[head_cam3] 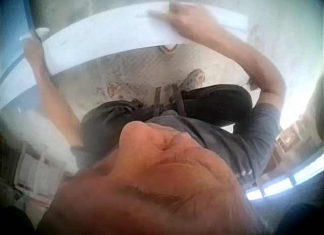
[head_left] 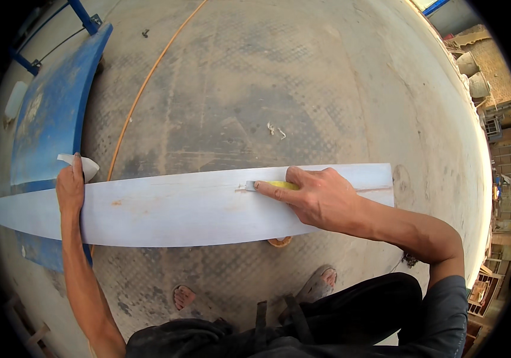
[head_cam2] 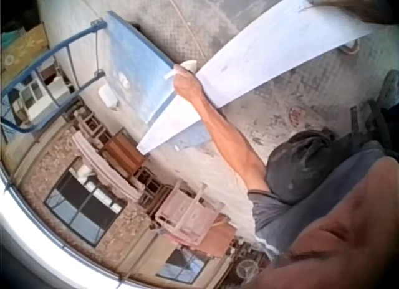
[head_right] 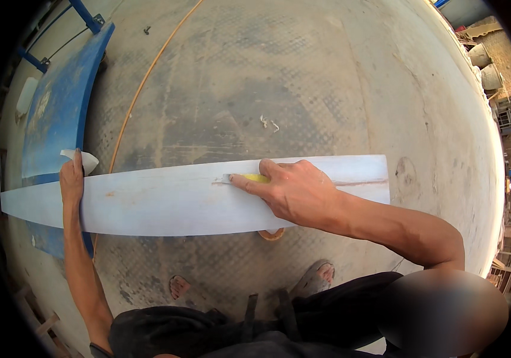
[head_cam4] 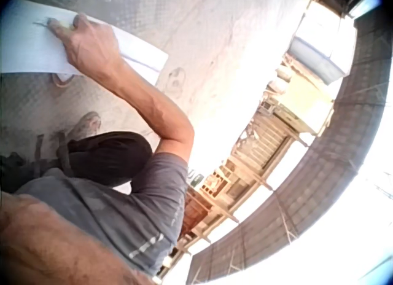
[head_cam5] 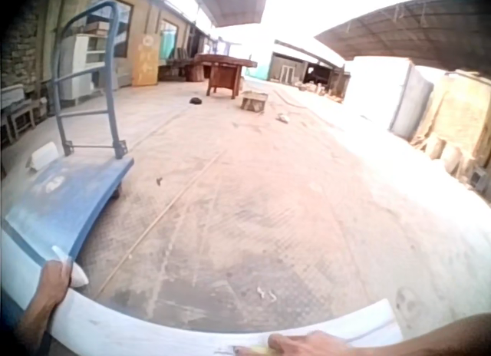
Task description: The person applies a white adhesive from a bottle onto a long, white rectangular board. They use a yellow scraper to spread the glue evenly along the surface and then wipe the area with a blue cloth. The person repeats this process of applying and spreading the adhesive along the length of the board.
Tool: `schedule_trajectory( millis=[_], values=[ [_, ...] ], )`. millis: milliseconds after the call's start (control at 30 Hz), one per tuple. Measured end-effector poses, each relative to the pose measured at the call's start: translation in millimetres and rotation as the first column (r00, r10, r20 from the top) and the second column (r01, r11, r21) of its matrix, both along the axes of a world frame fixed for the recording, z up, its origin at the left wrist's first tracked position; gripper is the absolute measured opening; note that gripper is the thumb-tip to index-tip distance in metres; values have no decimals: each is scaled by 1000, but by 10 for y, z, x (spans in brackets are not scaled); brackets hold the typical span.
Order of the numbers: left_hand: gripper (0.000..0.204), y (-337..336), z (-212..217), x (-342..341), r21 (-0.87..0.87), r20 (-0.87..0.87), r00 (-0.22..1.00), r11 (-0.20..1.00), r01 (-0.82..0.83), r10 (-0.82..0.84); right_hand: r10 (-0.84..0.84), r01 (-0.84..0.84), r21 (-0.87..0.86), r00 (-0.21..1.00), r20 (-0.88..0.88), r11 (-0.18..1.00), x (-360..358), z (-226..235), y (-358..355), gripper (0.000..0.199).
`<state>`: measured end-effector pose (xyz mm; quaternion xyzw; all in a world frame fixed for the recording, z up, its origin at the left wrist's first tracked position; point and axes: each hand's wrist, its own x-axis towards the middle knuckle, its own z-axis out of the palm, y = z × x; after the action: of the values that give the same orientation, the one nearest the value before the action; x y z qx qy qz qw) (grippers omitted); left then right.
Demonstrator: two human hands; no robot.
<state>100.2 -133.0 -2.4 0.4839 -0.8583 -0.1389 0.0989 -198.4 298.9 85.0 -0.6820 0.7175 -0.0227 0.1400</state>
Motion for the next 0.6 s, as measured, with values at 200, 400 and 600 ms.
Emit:
schedule_trajectory(
  millis=[200, 400, 600],
  values=[
    [74, 69, 31, -7, 20, -28, 1000, 1000, 1, 0, 10, -10, 1, 1000, 15, 1000, -42, -15, 43, 60],
    [73, 18, -56, 21, 5, -70, 998, 1000, 4, -4, 17, -18, -37, 999, -33, 999, 31, -42, -56, 61],
    [74, -21, -23, 16, 79, -82, 997, 997, 3, 4, 2, -2, 2, 1000, -7, 1000, 47, -8, -64, 63]
  ],
)
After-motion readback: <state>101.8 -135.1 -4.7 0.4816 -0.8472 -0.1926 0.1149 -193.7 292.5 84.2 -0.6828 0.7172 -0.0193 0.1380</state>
